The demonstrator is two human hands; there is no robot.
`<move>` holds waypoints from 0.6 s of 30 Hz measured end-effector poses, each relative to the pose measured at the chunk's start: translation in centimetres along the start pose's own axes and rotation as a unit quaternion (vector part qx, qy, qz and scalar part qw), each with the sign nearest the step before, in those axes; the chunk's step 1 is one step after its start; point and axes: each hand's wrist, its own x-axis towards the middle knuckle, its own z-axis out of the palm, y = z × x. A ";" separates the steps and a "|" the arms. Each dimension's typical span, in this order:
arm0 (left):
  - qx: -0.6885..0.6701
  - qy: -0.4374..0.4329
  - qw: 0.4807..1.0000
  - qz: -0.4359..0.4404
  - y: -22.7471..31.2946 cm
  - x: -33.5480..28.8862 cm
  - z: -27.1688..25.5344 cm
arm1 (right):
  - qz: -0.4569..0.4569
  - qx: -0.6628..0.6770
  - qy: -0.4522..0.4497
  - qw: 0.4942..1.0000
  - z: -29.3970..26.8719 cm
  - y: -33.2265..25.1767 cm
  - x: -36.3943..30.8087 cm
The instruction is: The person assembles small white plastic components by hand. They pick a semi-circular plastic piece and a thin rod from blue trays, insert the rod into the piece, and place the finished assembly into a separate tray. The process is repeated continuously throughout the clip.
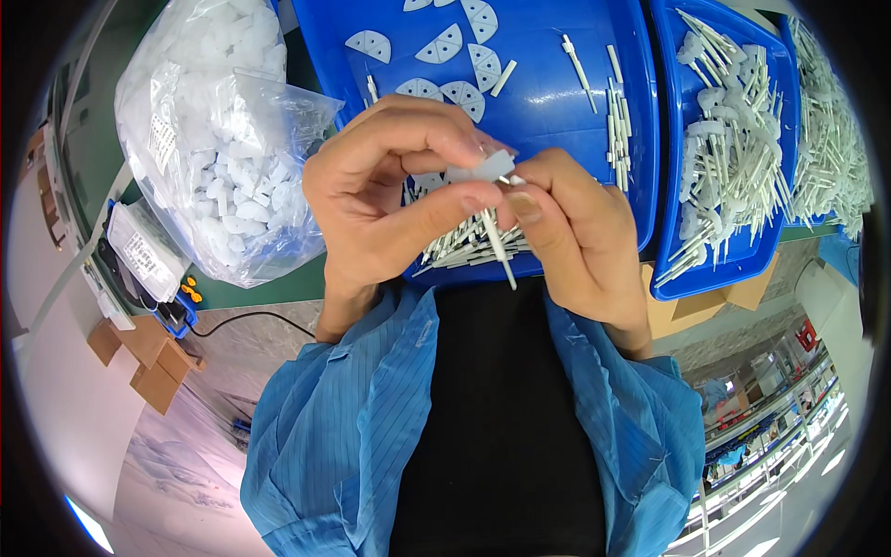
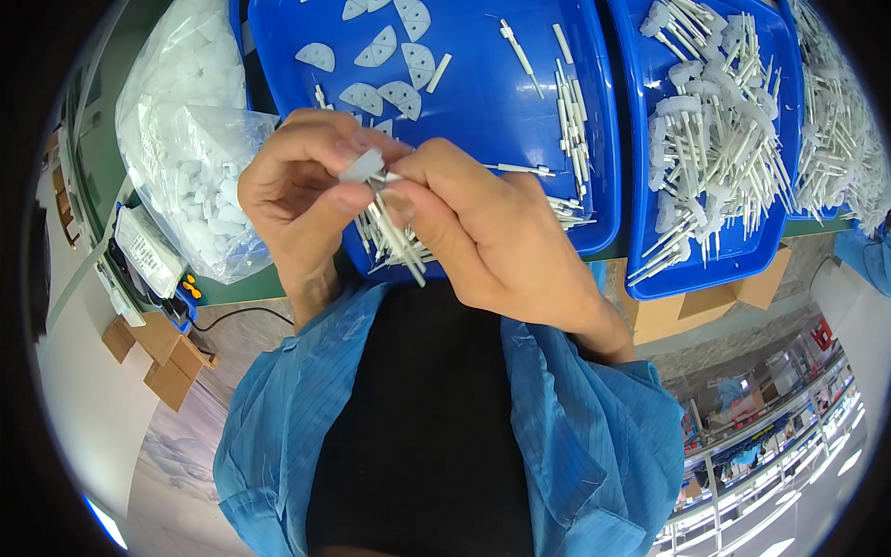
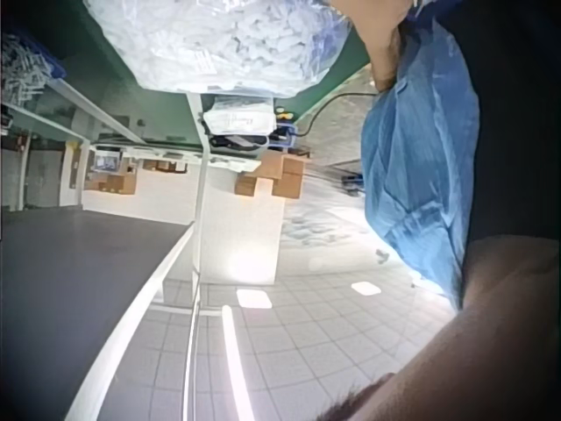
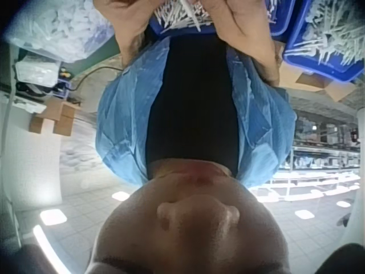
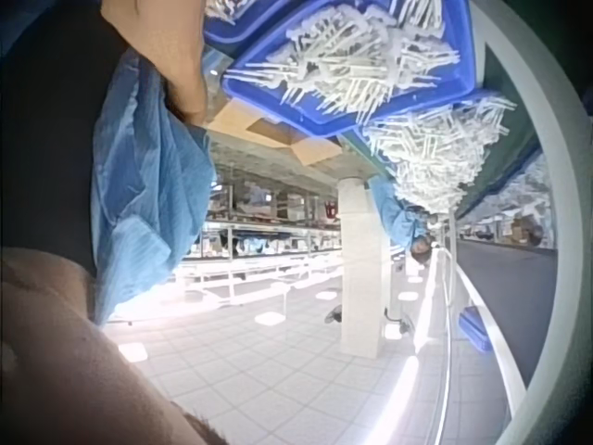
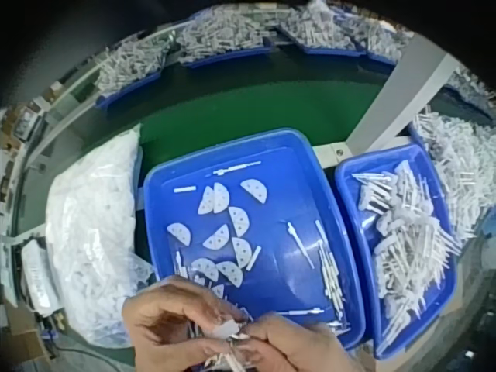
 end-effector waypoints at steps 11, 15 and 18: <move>0.024 0.007 0.998 0.065 -0.5 0.0 -0.1 | -0.170 -0.274 0.074 0.944 1.0 0.3 -0.2; 0.109 -0.027 0.988 0.101 0.1 0.4 -0.5 | -0.177 -0.283 0.085 0.939 1.2 0.4 -0.4; 0.116 -0.020 0.983 0.143 0.1 0.7 -0.1 | -0.254 -0.258 0.112 0.925 1.3 1.6 0.4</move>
